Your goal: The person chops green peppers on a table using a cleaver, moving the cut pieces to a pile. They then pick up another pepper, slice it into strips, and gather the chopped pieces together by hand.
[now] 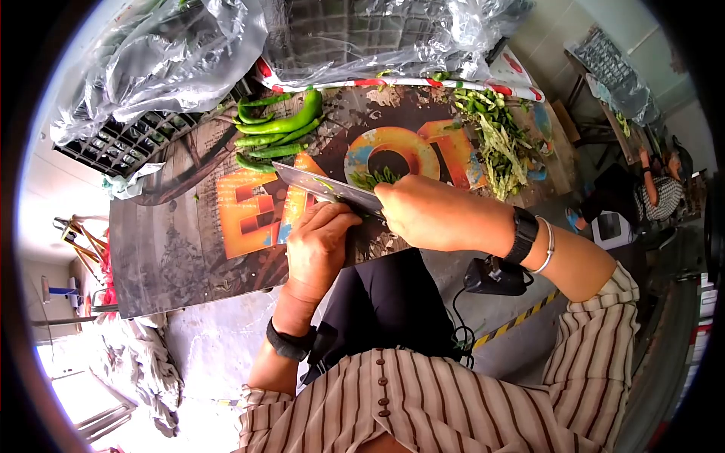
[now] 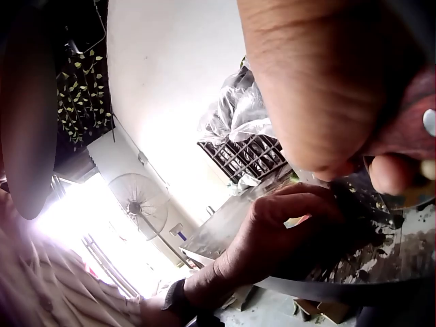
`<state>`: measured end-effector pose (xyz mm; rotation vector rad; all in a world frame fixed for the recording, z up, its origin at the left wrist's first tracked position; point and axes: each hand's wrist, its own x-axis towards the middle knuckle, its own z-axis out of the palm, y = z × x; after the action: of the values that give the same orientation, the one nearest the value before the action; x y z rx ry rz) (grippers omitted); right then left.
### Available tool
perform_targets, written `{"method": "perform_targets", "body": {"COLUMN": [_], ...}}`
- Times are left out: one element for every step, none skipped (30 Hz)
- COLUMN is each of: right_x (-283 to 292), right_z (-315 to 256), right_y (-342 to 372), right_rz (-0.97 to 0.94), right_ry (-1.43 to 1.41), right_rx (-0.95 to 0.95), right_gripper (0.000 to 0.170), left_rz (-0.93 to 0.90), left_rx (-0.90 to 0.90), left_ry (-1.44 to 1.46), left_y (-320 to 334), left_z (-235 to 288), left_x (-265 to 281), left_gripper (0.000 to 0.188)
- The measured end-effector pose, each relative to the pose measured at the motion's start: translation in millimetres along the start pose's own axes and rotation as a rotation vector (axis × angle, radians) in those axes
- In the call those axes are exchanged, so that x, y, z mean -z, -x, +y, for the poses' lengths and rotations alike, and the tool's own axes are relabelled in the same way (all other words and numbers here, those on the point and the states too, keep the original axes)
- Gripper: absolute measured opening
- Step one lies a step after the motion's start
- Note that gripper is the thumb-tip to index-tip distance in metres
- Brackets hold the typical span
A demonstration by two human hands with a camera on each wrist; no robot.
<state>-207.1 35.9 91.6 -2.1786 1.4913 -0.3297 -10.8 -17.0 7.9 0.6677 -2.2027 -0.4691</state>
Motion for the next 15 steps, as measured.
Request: {"method": "perform_targets", "body": {"right_x": [-1,-1,-1,-1,-1,-2,-5,-8,-9,-9,-9,-7,-5,-3,-1], "right_z": [0,-1,-2,-3,-3,-4,-2,2,3,3,4,2,2,4,8], "right_y": [-2,-4,-6,-9,-12,-15,-16,-15,-15,-14,-11,-9,-7,-3,3], "right_rz": [0.001,0.012,0.025,0.031,-0.007,-0.044,-0.019,-0.012,0.019,0.051,0.059,0.027,-0.008,-0.013,-0.030], "right_ry": [-0.003,-0.013,-0.022,-0.022,-0.004,0.013,-0.001,0.000,0.002,0.005,0.010,0.004,-0.003,-0.003,0.034], "right_rx": [-0.002,-0.017,-0.033,-0.037,-0.051,-0.065,-0.061,-0.058,-0.038,-0.017,-0.011,-0.022,-0.032,-0.025,0.014], "right_gripper": [0.010,0.010,0.010,0.010,0.012,0.015,0.016,0.016,0.016,0.016,0.016,0.016,0.016,0.016,0.016], "left_rz": [-0.004,0.002,0.008,0.005,0.004,0.004,0.005,0.008,0.011,0.014,0.011,0.008,0.005,0.009,0.006], "left_rx": [0.000,0.011,0.020,0.014,0.008,0.002,-0.006,-0.011,-0.017,-0.024,-0.024,-0.020,-0.022,-0.016,-0.017], "left_ry": [0.000,0.003,0.007,0.008,-0.002,-0.013,-0.017,-0.023,-0.029,-0.035,-0.035,-0.035,-0.035,-0.039,-0.045], "left_y": [-1,-1,-2,-1,-1,0,0,0,0,0,0,0,0,0,0], "left_z": [1,2,3,3,2,1,1,1,1,2,1,0,-1,-1,0], "left_x": [1,1,1,1,0,-1,-1,-1,-1,-1,-2,-2,-3,-3,-2], "left_gripper": [0.016,0.016,0.017,0.017,0.016,0.015,0.015,0.015,0.015,0.015,0.015,0.015,0.014,0.014,0.014]}}
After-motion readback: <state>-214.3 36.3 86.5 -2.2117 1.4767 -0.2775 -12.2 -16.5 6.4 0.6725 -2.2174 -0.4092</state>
